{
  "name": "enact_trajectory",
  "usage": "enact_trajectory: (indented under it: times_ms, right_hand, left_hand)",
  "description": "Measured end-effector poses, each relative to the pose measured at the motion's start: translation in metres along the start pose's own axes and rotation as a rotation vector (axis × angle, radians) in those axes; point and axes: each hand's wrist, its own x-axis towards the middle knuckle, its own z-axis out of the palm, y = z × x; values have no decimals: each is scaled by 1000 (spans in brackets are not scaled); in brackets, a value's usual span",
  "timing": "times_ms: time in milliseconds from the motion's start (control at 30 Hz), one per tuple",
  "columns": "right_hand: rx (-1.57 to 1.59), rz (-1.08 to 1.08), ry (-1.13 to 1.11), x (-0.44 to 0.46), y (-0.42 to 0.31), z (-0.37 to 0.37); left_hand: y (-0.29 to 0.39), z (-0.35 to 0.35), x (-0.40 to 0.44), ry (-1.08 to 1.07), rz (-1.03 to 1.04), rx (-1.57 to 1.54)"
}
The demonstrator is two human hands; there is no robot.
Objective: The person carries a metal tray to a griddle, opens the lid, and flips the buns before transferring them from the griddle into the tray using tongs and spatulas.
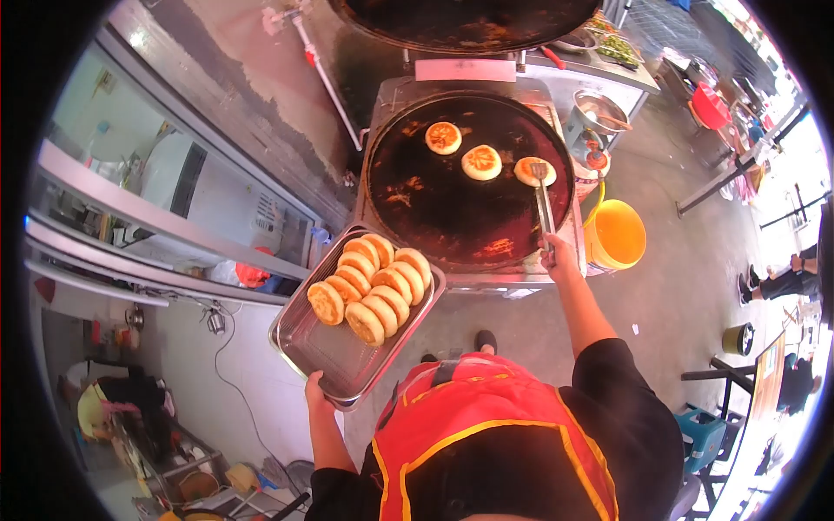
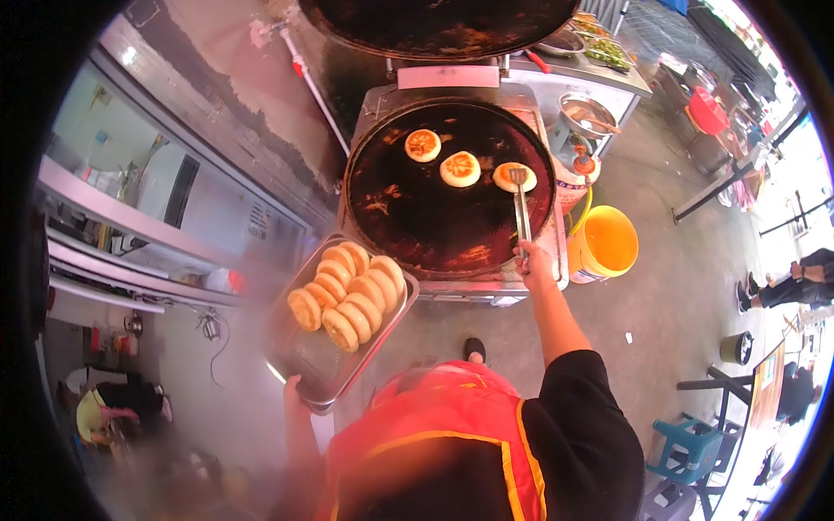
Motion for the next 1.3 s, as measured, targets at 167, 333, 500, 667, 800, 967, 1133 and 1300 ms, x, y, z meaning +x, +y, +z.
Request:
enact_trajectory:
  times_ms: [167, 333, 500, 667, 800, 967, 1133, 1300]
  right_hand:
    - [-142, -112, -28, -41, -1, 0]
    - [-335, -56, -351, -124, 6, 34]
    - [-521, 85, -648, -167, 41, 102]
    - [-927, -69, -836, -186, 81, 170]
    - [-1221, -607, -938, -177, 123, 182]
    - [-1237, -559, -808, -191, 90, 184]
    - [-686, -310, -444, -100, 50, 138]
    - [-195, 160, -167, -11, 33, 152]
  left_hand:
    - [-4, -1, 6, -4, 47, 12]
    - [-3, -1, 3, 66, 76, 34]
    - [10, 11, -14, 53, 82, 67]
    - [13, 12, -16, 61, 61, 61]
    - [13, 10, -16, 63, 106, 108]
    - [7, 5, -7, 6, 48, 32]
    - [7, 6, -10, -4, 20, -15]
    - [4, -1, -7, -31, 26, -47]
